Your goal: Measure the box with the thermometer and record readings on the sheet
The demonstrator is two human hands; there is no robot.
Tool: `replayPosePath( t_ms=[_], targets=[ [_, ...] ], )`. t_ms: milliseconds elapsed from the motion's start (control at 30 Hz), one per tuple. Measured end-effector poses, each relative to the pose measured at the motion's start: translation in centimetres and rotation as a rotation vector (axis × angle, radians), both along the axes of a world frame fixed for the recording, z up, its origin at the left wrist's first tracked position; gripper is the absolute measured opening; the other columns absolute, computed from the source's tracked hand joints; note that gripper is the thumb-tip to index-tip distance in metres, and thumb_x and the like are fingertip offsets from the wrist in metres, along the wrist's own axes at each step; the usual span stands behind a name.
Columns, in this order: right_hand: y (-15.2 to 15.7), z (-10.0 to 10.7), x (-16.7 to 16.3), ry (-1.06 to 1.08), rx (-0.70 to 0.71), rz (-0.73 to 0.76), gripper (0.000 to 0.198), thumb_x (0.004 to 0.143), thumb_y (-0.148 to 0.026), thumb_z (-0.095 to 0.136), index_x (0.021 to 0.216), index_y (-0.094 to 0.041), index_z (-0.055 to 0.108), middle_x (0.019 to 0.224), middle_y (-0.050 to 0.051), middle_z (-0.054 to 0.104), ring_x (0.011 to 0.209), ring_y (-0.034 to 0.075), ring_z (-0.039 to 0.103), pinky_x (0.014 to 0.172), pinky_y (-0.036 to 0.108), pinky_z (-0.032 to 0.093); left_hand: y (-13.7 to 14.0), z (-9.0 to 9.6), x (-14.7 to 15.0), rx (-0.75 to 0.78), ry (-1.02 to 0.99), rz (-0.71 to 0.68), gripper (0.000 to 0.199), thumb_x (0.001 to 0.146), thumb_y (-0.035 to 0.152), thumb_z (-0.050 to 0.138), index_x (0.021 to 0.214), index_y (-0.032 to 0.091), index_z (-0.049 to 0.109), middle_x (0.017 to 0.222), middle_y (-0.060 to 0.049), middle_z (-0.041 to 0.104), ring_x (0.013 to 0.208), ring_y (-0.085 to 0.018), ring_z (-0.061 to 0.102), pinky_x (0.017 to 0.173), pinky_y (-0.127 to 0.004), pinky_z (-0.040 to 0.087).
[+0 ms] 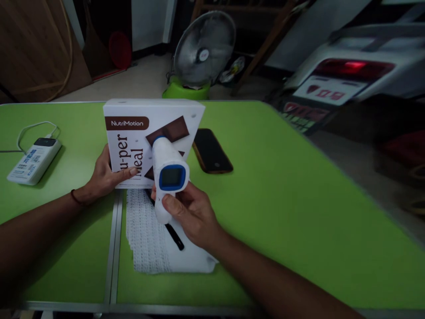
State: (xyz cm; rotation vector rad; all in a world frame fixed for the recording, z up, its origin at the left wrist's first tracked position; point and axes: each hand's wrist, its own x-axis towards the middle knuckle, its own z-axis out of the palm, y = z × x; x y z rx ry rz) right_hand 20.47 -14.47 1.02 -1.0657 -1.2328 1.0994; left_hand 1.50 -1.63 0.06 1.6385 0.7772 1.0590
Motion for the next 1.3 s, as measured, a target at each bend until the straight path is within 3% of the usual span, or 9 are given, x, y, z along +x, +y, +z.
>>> replayPosePath(
  t_ms=[267,467,633,833,1000,1167,1300],
  targets=[
    [0.0,0.1,0.1,-0.051,0.026,0.006,0.035,0.084,-0.064,0.064,0.094,-0.031,0.073,0.092,0.009,0.076,0.085,0.028,0.074,0.072,0.045,0.063,0.0,0.0,-0.1,0.014,0.009,0.002,0.072,0.061,0.048,0.089,0.111,0.020,0.047,0.107,-0.009,0.068,0.095,-0.028,0.069,0.077,-0.046,0.061],
    [0.1,0.2,-0.1,-0.030,0.029,0.000,0.037,0.084,-0.063,0.066,0.105,-0.032,0.072,0.089,0.007,0.076,0.082,0.027,0.074,0.068,0.043,0.063,0.0,-0.1,0.0,0.007,0.015,0.010,0.073,0.060,0.049,0.090,0.111,0.020,0.047,0.108,-0.010,0.068,0.097,-0.029,0.069,0.078,-0.046,0.061],
    [-0.1,0.4,-0.1,0.011,-0.008,0.014,0.032,0.083,-0.061,0.069,0.096,-0.031,0.073,0.088,0.006,0.076,0.084,0.026,0.073,0.073,0.042,0.062,-0.1,-0.1,0.0,-0.002,-0.007,0.006,0.073,0.059,0.049,0.090,0.110,0.020,0.047,0.108,-0.009,0.068,0.097,-0.029,0.069,0.079,-0.047,0.061],
    [-0.1,0.1,0.0,0.039,0.010,0.021,0.034,0.083,-0.058,0.070,0.108,-0.034,0.070,0.087,0.002,0.075,0.081,0.022,0.072,0.071,0.038,0.060,-0.1,0.0,0.0,0.020,-0.026,0.000,0.073,0.061,0.047,0.090,0.112,0.020,0.047,0.110,-0.009,0.068,0.098,-0.028,0.069,0.081,-0.047,0.062],
    [0.1,-0.1,0.5,-0.041,0.033,-0.061,0.032,0.080,-0.058,0.072,0.094,-0.030,0.070,0.089,0.003,0.075,0.080,0.023,0.070,0.072,0.039,0.059,0.4,-0.1,-0.2,0.060,-0.067,0.028,0.072,0.063,0.046,0.089,0.115,0.021,0.045,0.113,-0.009,0.065,0.102,-0.027,0.067,0.083,-0.044,0.061],
    [1.2,0.0,1.6,-0.217,0.027,-0.093,0.033,0.083,-0.057,0.069,0.101,-0.030,0.071,0.095,0.004,0.076,0.088,0.026,0.071,0.078,0.043,0.060,1.6,-0.2,-0.4,0.127,-0.111,0.129,0.072,0.067,0.049,0.087,0.118,0.022,0.043,0.116,-0.007,0.060,0.107,-0.025,0.064,0.086,-0.040,0.060],
    [2.8,-1.2,3.6,-0.481,0.025,-0.149,0.039,0.084,-0.054,0.068,0.113,-0.028,0.069,0.109,0.008,0.075,0.098,0.030,0.071,0.083,0.049,0.059,2.9,-0.7,-0.8,0.155,-0.122,0.201,0.078,0.066,0.053,0.088,0.120,0.025,0.040,0.121,-0.006,0.056,0.113,-0.026,0.062,0.090,-0.040,0.058]
  ],
)
